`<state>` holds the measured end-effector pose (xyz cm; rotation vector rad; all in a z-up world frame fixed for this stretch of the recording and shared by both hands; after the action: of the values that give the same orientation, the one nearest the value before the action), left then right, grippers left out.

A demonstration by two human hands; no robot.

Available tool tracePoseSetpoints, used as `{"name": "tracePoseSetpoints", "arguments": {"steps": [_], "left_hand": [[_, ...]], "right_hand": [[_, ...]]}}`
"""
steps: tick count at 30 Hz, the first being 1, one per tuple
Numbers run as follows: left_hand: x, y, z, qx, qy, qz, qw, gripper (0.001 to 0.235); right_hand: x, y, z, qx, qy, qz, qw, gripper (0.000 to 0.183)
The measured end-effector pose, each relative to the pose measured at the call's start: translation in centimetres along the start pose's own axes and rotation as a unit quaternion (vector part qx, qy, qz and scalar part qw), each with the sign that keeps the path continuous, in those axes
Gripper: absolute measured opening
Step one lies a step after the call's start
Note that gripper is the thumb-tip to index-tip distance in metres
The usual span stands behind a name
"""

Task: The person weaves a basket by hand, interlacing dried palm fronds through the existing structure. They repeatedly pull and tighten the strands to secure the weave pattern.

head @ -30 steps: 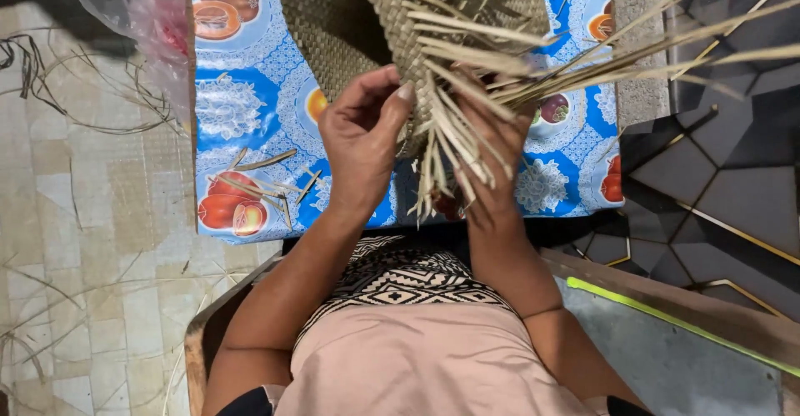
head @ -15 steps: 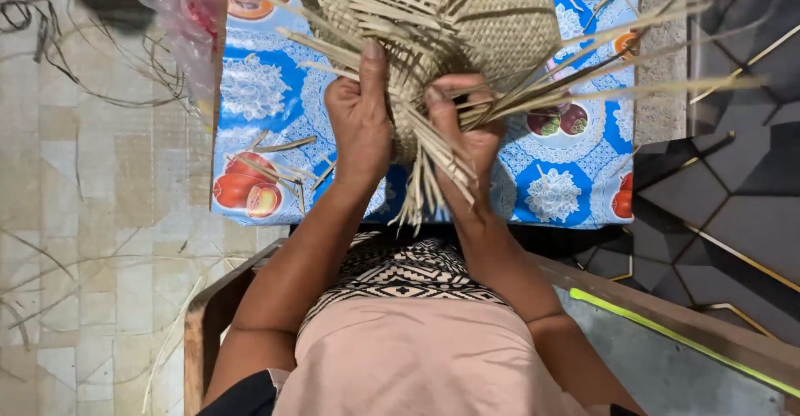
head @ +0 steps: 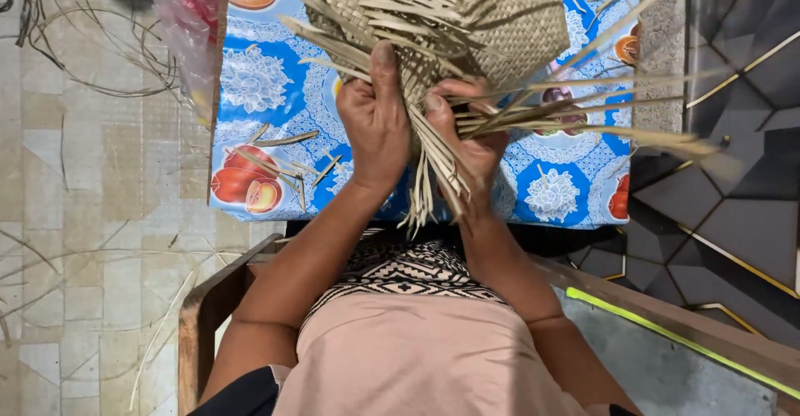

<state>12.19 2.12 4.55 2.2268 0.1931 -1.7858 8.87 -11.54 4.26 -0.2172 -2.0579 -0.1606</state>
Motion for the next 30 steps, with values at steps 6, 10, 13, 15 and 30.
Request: {"name": "tracePoseSetpoints", "arguments": {"steps": [6,10,13,15,30], "left_hand": [[2.1,-0.1,0.6,-0.016,-0.001,-0.035,0.999,0.054],[4.4,-0.5,1.1,-0.041,0.039,-0.003,0.998,0.054],[5.6,-0.8,1.4,-0.045,0.051,0.003,0.998,0.050],[6.3,-1.2,1.6,-0.060,0.072,-0.012,0.996,0.042],[5.8,-0.1,1.7,-0.030,0.147,-0.024,0.988,0.027]], "right_hand": [[0.4,0.0,-0.5,-0.043,0.027,0.014,0.999,0.012],[-2.2,-0.8,-0.1,-0.041,-0.044,0.022,0.998,0.007],[-3.3,-1.2,0.1,-0.037,-0.035,0.026,0.998,0.013],[-2.7,-0.4,-0.7,0.006,-0.040,-0.004,0.999,0.013],[-2.3,-1.5,-0.8,0.033,-0.011,0.027,0.999,0.021]]}}
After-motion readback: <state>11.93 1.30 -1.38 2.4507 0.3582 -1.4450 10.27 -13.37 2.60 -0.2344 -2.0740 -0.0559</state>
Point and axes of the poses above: each hand's wrist, its own z-axis away from the middle knuckle, its own y-axis out of the palm, x = y × z, the point moved 8 cm from there along -z, towards the middle knuckle, and after that the axes turned 12 degrees about -z, right-handed, at the moved point
